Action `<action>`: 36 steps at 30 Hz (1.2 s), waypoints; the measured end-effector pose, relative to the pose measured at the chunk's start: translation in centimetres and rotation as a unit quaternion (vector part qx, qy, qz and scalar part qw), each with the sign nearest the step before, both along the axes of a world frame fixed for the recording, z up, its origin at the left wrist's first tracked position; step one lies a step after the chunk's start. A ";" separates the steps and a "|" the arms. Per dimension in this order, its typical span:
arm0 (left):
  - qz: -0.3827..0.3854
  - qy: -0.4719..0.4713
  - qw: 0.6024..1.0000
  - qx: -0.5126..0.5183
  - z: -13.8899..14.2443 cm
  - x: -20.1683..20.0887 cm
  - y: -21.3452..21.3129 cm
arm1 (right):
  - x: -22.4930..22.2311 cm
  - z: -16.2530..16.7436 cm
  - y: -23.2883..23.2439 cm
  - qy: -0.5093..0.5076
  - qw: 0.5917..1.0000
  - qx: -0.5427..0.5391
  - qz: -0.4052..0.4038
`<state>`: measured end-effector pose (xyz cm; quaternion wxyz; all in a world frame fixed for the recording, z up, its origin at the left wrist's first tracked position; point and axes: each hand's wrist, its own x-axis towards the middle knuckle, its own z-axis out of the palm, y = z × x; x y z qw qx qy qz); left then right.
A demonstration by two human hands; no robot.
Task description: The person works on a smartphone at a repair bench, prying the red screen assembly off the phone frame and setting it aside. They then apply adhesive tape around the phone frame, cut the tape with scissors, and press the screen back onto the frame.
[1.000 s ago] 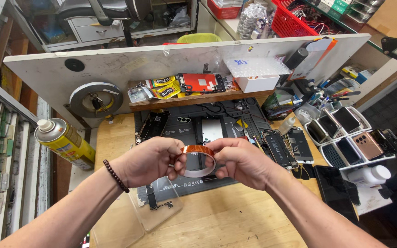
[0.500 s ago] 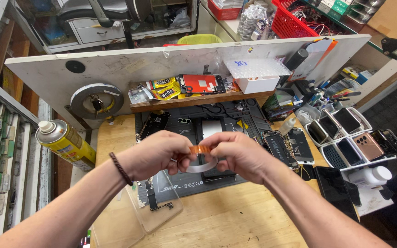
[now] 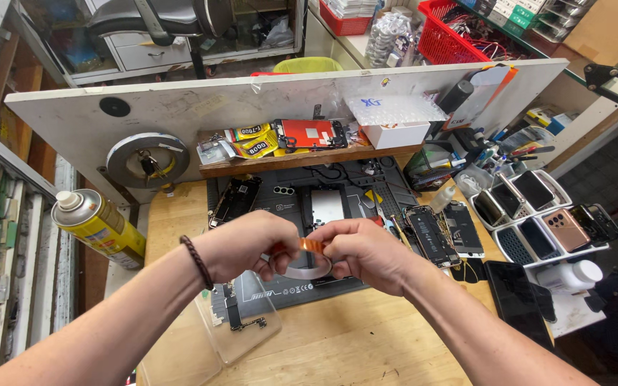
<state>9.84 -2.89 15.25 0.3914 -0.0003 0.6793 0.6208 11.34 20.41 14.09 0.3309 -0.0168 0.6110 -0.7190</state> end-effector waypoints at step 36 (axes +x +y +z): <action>-0.028 0.070 0.997 0.018 -1.1 0.1 0.3 | -0.6 0.5 -0.3 0.058 0.994 0.087 -0.013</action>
